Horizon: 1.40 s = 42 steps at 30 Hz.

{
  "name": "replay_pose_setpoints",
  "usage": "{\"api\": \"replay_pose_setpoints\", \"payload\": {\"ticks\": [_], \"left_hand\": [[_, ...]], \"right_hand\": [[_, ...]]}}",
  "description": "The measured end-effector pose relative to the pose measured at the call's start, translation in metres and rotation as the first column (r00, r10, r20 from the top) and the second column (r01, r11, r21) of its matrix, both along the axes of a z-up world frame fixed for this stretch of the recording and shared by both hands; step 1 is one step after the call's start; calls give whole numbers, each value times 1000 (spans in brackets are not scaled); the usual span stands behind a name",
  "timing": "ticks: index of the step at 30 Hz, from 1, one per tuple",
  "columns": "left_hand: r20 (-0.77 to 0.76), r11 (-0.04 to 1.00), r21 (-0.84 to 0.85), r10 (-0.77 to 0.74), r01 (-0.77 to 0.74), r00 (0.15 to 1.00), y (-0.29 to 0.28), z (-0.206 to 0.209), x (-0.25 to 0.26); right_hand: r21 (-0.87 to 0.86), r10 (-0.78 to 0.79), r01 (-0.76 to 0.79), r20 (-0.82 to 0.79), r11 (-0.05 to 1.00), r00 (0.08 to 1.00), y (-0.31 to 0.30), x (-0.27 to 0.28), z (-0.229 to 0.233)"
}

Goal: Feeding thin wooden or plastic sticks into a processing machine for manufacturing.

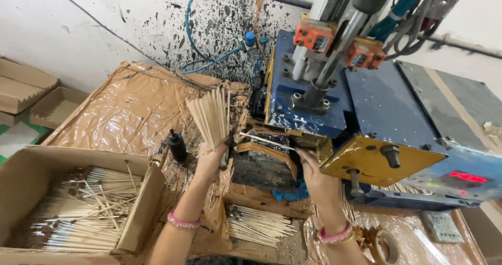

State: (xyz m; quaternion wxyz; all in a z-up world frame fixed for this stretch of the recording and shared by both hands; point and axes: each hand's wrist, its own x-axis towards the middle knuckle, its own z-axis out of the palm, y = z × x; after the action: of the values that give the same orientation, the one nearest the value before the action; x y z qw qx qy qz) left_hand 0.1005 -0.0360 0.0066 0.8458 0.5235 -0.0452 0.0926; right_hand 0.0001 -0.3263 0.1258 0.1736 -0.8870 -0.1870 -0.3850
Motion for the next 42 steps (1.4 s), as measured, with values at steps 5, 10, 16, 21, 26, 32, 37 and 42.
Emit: {"api": "replay_pose_setpoints", "payload": {"ticks": [5, 10, 16, 21, 26, 32, 37, 42], "left_hand": [[-125, 974, 200, 134, -108, 983, 36, 10, -77], [-142, 977, 208, 78, -47, 987, 29, 17, -113], [7, 754, 574, -396, 321, 918, 2, 54, -115], [203, 908, 388, -254, 161, 946, 37, 53, -63], [170, 975, 220, -63, 24, 983, 26, 36, 3], [-14, 995, 81, -54, 55, 998, -9, 19, 42], [2, 987, -62, -147, 147, 989, -14, 3, 47], [-11, 986, -77, -148, 147, 989, -14, 12, 34]], "right_hand": [[395, -309, 320, -93, 861, 947, -93, -49, -74], [185, -540, 542, -64, 820, 839, -111, -77, -106], [893, 567, -30, -259, 450, 782, -32, -56, -87], [792, 490, -163, -189, 588, 851, -21, -19, -53], [23, 191, -192, -253, 981, 948, 17, 15, 9], [-91, 19, -41, -231, 995, 973, 15, 22, -2], [35, 74, -69, -170, 997, 983, 21, 10, 3], [-320, -412, 293, -420, 901, 808, 10, 17, -11]]}}
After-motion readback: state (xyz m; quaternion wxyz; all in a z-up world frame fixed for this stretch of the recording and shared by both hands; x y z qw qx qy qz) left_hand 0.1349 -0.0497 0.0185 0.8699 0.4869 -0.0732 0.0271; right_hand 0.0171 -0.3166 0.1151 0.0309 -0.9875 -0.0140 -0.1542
